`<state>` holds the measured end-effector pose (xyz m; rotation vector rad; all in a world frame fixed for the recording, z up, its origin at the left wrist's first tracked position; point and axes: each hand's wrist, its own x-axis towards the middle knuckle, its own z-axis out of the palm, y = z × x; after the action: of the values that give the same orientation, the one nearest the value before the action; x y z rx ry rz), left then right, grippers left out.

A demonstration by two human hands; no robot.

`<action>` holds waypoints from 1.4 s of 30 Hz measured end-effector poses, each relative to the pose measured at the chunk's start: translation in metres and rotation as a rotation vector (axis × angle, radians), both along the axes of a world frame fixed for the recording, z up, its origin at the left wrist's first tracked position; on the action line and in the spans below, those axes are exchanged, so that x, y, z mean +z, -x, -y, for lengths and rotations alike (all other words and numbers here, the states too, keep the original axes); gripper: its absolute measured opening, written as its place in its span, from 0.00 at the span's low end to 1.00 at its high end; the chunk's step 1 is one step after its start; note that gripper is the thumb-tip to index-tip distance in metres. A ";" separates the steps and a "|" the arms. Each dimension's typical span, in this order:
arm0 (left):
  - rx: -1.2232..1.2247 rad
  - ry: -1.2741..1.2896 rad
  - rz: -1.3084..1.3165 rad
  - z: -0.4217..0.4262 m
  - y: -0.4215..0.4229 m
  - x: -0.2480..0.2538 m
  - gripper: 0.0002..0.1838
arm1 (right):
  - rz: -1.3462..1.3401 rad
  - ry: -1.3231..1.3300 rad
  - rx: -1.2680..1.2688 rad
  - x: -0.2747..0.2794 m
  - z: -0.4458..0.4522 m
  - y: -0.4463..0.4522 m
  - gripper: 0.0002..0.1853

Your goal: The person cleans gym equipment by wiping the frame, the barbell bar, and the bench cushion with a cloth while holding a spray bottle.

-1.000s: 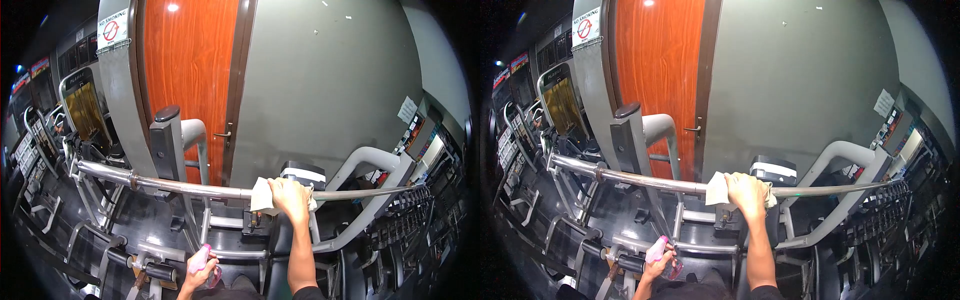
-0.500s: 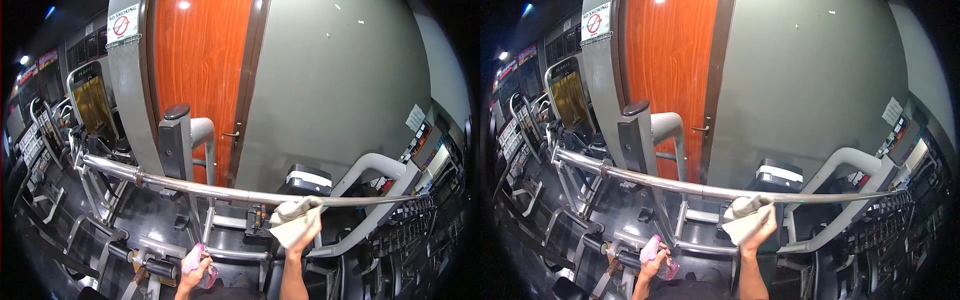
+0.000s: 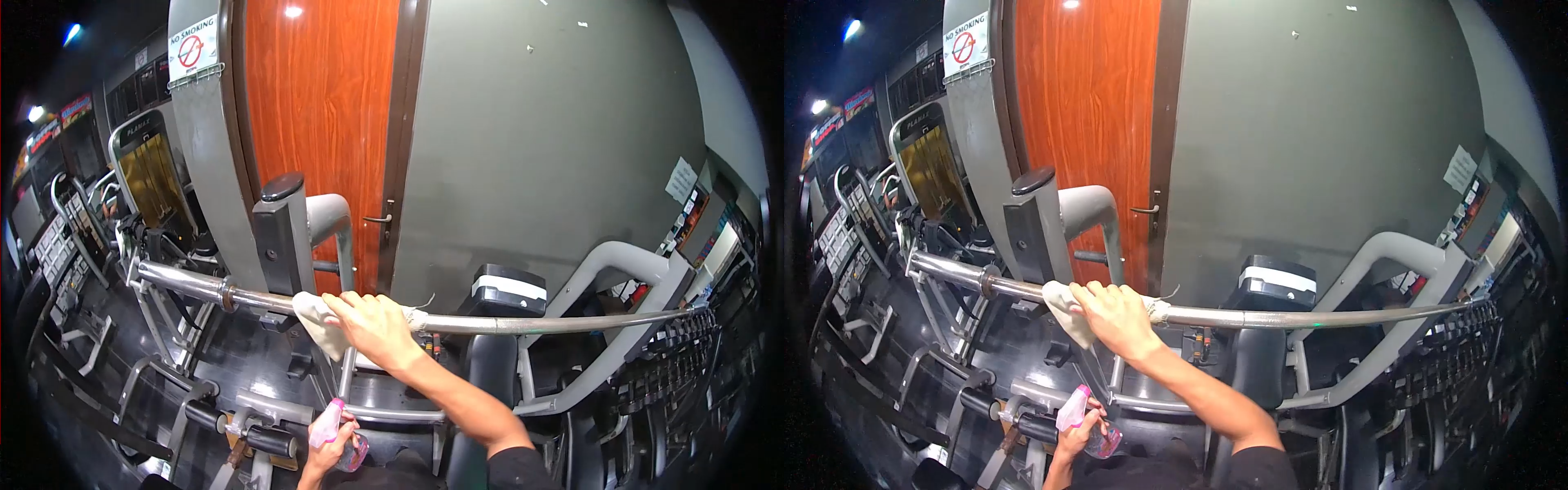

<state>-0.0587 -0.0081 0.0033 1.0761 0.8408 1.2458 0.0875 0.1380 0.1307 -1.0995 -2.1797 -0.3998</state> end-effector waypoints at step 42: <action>-0.300 0.059 0.027 -0.022 -0.016 -0.023 0.09 | -2.318 0.378 0.288 -0.092 0.066 -0.147 0.12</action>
<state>-0.0424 0.0143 -0.0192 1.0906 0.6639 0.9758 0.2344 0.0719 0.0384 -0.5340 -0.1856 1.0236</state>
